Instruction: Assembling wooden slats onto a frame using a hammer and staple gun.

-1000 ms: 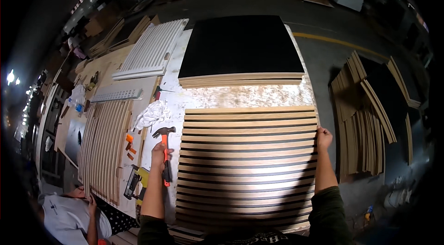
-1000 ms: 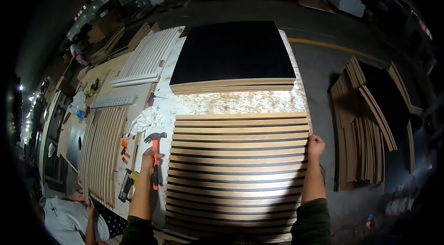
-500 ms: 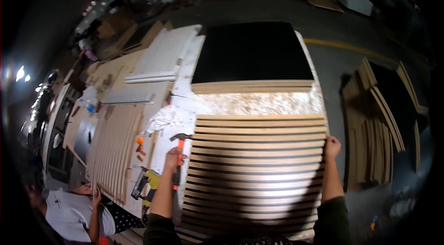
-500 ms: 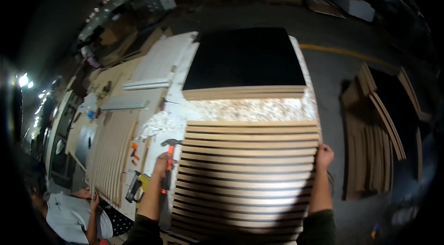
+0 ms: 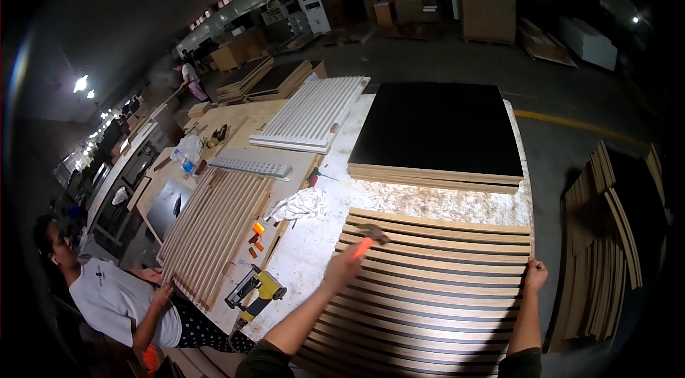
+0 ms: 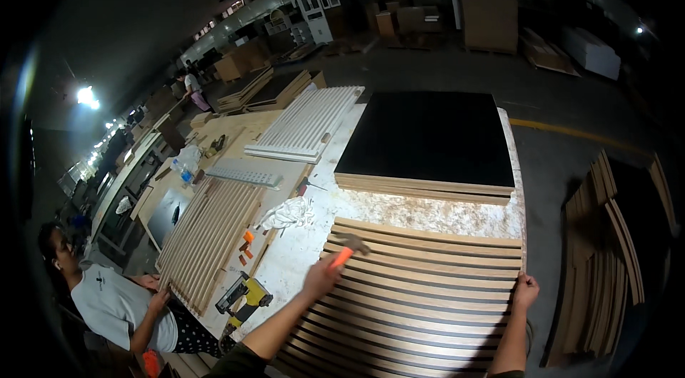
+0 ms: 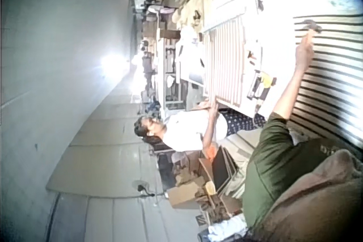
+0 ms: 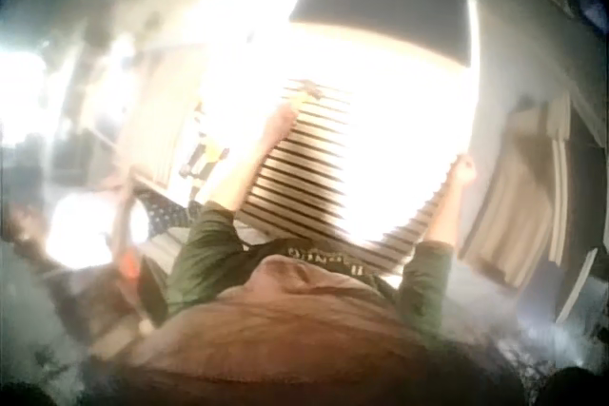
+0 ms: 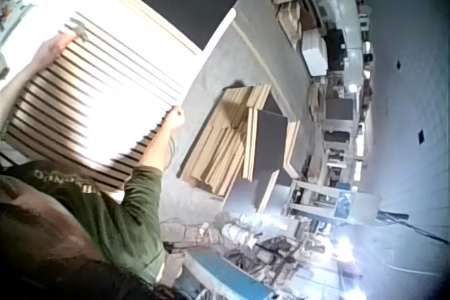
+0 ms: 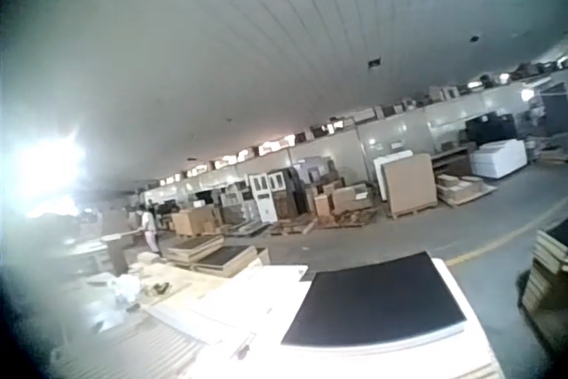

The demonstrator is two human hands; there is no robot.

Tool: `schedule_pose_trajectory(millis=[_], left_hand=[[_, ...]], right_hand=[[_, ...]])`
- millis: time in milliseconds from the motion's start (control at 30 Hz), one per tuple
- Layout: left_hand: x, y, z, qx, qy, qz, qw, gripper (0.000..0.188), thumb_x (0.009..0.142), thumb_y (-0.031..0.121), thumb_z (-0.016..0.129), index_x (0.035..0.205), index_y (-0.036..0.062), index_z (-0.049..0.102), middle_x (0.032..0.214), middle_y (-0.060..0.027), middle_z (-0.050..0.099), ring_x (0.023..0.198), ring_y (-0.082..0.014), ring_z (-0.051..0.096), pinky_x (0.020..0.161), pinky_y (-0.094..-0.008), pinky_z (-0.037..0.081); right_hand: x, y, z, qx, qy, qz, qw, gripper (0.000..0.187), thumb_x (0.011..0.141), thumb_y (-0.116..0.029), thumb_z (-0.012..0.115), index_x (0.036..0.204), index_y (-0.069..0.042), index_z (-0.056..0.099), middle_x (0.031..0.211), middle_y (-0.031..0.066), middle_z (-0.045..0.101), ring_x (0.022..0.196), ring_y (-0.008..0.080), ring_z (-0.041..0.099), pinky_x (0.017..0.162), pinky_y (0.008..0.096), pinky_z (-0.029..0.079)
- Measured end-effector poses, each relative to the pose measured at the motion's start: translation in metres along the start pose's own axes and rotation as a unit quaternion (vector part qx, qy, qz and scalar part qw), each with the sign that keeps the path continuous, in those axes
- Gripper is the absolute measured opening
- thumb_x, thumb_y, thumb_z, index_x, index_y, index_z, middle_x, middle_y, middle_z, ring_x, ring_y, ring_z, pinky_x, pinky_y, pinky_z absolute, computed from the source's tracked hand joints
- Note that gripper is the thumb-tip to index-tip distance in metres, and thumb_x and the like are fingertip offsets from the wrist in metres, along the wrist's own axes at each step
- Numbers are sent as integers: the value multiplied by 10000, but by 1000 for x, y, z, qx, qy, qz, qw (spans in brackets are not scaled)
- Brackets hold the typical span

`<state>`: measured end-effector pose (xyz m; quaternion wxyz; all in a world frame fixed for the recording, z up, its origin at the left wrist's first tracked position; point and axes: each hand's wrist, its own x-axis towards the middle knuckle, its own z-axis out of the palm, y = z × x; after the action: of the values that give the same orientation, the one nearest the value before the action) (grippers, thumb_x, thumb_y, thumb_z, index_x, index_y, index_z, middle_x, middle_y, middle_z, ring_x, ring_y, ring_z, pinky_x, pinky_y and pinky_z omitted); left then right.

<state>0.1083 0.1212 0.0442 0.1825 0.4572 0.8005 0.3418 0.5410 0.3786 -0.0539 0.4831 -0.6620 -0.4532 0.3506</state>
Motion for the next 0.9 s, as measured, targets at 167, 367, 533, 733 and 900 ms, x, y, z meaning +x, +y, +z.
schedule_pose_trajectory(millis=[167,367,533,733,900], left_hand=[[-12,89,50,-76,-121,96,985,365,894,214,498,1250,137,474,958,-142,620,794,-319,615,693,-375,493],[1,128,128,-118,-94,211,966,379,882,302,498,1226,143,492,878,-157,631,778,-345,605,686,-416,479],[12,176,148,-93,-156,118,976,355,858,195,544,1202,109,528,843,-123,655,737,-232,637,688,-335,492],[32,268,185,77,-177,196,961,349,838,118,561,1186,130,537,730,-132,641,653,-261,632,637,-337,482],[30,358,210,343,-202,328,857,314,837,221,563,1147,166,565,767,-175,638,751,-351,618,702,-428,483]], right_hand=[[-2,1,-5,-7,-37,2,999,211,816,-151,615,693,18,585,594,46,544,550,129,451,556,281,403],[-14,11,-2,-60,43,-84,994,97,771,-93,559,807,-25,619,772,138,622,719,284,600,708,380,479],[-20,-1,21,-85,32,-73,993,196,785,-176,564,889,-22,627,874,188,595,831,366,564,778,427,448],[-49,-61,-3,-179,-201,-243,932,365,764,-204,583,1075,-16,560,1150,140,514,1141,303,431,993,444,279],[-74,-57,19,-413,-306,-295,806,677,879,-423,389,1383,8,254,1472,137,185,1370,279,113,1112,411,56]])
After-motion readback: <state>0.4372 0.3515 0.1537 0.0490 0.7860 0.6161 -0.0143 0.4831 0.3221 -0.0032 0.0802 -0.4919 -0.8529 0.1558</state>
